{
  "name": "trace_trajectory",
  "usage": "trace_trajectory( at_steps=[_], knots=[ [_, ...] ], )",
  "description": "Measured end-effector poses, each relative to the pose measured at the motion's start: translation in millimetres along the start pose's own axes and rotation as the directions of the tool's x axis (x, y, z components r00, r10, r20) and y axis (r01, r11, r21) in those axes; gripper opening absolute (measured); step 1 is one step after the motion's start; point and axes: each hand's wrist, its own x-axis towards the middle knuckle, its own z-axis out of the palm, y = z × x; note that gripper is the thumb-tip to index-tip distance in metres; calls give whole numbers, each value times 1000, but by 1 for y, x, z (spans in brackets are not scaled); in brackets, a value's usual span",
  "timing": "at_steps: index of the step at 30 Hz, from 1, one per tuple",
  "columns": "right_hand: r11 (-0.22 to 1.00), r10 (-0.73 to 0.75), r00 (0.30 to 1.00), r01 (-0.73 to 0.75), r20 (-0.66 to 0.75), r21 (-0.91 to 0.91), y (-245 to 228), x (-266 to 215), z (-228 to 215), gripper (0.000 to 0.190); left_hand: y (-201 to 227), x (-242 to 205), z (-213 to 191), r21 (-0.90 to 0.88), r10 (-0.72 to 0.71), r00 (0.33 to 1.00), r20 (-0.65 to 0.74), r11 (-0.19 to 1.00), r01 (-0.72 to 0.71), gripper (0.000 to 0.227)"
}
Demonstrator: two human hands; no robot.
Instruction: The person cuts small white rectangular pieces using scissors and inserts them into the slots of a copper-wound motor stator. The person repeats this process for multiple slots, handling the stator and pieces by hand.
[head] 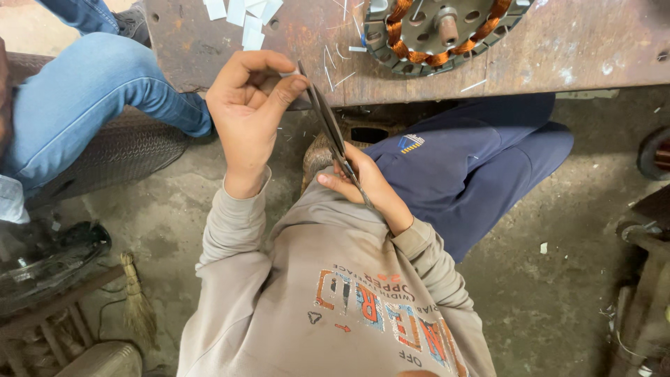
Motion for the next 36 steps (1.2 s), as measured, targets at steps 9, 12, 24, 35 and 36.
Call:
trace_trajectory(
  at_steps=[9,12,24,35,36],
  knots=[
    [1000,7,1000,-7,13,-14,-5,7,-4,34,4,-1,4,89,-5,998,-65,996,11,25],
    [1000,-4,1000,4,17,-24,-4,7,-3,35,2,2,-2,-16,39,999,-3,999,-39,23],
    [997,-42,999,43,12,-64,-3,13,-2,36,3,10,-5,36,9,999,-31,999,-8,18],
    [993,-82,996,84,27,-80,0,12,-6,36,-4,11,-2,-37,23,1000,11,999,-23,18],
    [992,-96,995,98,23,-82,-1,13,-7,36,-2,11,0,-11,5,1000,5,1000,-5,19]
  ],
)
